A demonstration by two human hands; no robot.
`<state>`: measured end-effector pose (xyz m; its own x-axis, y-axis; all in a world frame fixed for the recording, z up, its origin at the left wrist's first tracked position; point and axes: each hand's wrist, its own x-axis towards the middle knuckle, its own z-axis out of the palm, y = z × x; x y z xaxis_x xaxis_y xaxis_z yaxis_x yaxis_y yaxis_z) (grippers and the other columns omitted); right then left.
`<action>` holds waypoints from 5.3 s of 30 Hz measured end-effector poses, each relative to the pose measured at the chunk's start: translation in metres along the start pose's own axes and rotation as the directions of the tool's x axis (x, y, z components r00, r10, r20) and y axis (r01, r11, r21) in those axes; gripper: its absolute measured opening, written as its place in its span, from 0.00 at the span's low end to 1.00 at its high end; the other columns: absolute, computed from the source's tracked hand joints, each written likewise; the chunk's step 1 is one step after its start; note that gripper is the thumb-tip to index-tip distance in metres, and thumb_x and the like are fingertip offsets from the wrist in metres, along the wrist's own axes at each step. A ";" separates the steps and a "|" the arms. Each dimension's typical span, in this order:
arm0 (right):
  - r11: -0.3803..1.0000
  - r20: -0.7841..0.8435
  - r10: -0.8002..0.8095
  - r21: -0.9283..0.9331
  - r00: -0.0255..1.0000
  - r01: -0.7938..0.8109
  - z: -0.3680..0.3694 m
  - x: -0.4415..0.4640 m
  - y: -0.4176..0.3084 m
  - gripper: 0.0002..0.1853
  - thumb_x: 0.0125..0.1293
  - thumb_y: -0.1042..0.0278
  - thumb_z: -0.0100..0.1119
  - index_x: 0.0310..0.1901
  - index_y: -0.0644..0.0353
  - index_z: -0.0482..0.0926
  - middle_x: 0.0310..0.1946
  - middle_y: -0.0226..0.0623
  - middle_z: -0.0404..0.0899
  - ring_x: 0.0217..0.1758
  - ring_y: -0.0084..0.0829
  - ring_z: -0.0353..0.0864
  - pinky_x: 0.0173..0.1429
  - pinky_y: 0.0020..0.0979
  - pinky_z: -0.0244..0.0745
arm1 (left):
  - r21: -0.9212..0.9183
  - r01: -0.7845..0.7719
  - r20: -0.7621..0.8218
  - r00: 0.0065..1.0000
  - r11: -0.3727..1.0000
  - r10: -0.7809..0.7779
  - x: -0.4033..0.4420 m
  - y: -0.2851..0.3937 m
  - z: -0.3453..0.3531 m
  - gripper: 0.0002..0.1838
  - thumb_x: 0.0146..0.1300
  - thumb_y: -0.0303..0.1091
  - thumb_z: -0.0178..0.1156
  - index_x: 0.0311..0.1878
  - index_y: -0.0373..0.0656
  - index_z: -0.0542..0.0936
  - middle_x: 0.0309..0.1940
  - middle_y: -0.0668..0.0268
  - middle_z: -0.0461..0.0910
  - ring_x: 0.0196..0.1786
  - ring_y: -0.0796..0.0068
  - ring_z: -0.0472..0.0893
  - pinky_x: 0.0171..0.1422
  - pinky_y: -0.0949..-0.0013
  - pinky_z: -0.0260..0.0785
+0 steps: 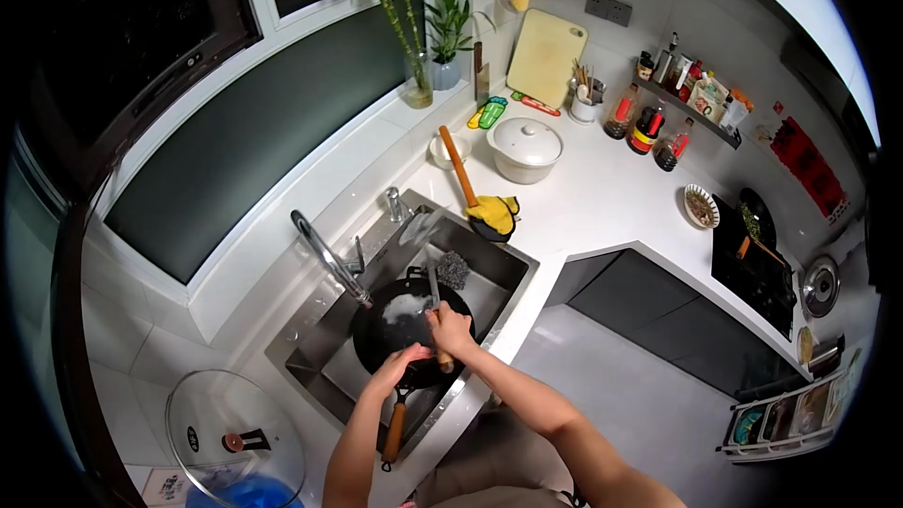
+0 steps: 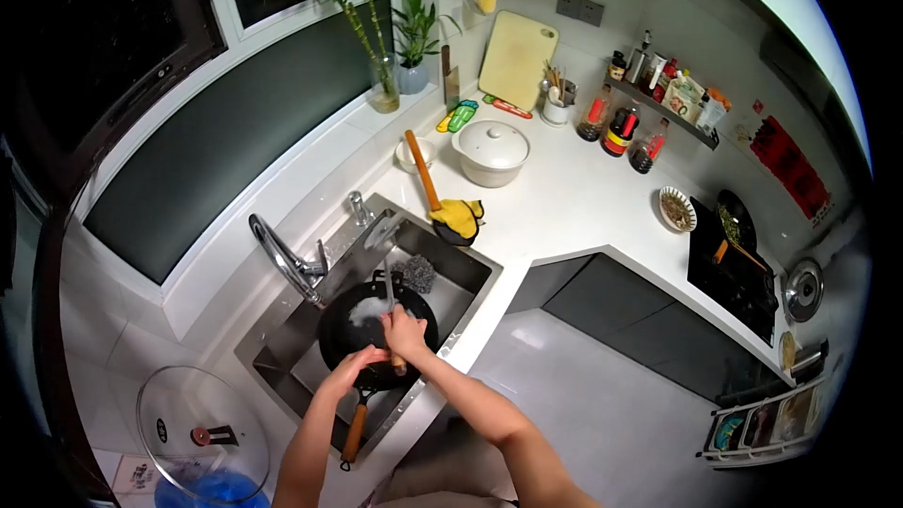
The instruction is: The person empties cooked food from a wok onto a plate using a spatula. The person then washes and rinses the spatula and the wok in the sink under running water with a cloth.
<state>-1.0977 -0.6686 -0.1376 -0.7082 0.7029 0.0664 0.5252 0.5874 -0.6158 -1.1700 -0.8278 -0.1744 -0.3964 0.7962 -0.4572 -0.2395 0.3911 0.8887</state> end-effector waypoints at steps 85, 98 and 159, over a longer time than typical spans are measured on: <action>0.583 0.844 0.290 -0.530 0.452 0.616 0.131 0.068 0.155 0.35 0.61 0.68 0.52 0.71 0.52 0.54 0.74 0.44 0.43 0.69 0.53 0.60 0.68 0.47 0.60 | 0.834 0.439 -0.452 0.891 0.334 -0.041 -0.038 -0.070 -0.065 0.17 0.57 0.30 0.57 0.51 0.42 0.78 0.30 0.56 0.83 0.35 0.58 0.84 0.40 0.59 0.76; 0.775 0.552 -0.561 0.089 0.617 0.625 0.209 0.097 0.055 0.35 0.62 0.75 0.48 0.72 0.54 0.50 0.73 0.50 0.41 0.74 0.48 0.50 0.74 0.40 0.50 | 0.847 0.368 -0.380 0.924 0.384 -0.047 -0.042 -0.070 -0.055 0.09 0.57 0.26 0.55 0.41 0.36 0.78 0.28 0.55 0.83 0.34 0.57 0.84 0.38 0.60 0.77; 0.520 0.745 -0.411 -0.282 0.525 0.806 0.157 0.097 0.136 0.22 0.57 0.71 0.54 0.56 0.59 0.71 0.58 0.46 0.68 0.54 0.47 0.74 0.53 0.37 0.75 | 0.858 0.404 -0.406 0.912 0.317 -0.062 -0.039 -0.074 -0.048 0.14 0.52 0.26 0.59 0.44 0.37 0.75 0.24 0.55 0.82 0.31 0.60 0.84 0.33 0.62 0.77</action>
<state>-1.1690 -0.5832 -0.3377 -0.9393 -0.1710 -0.2975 -0.1648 0.9853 -0.0458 -1.1796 -0.9102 -0.2244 -0.7065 0.5138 -0.4866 0.5246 0.8418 0.1273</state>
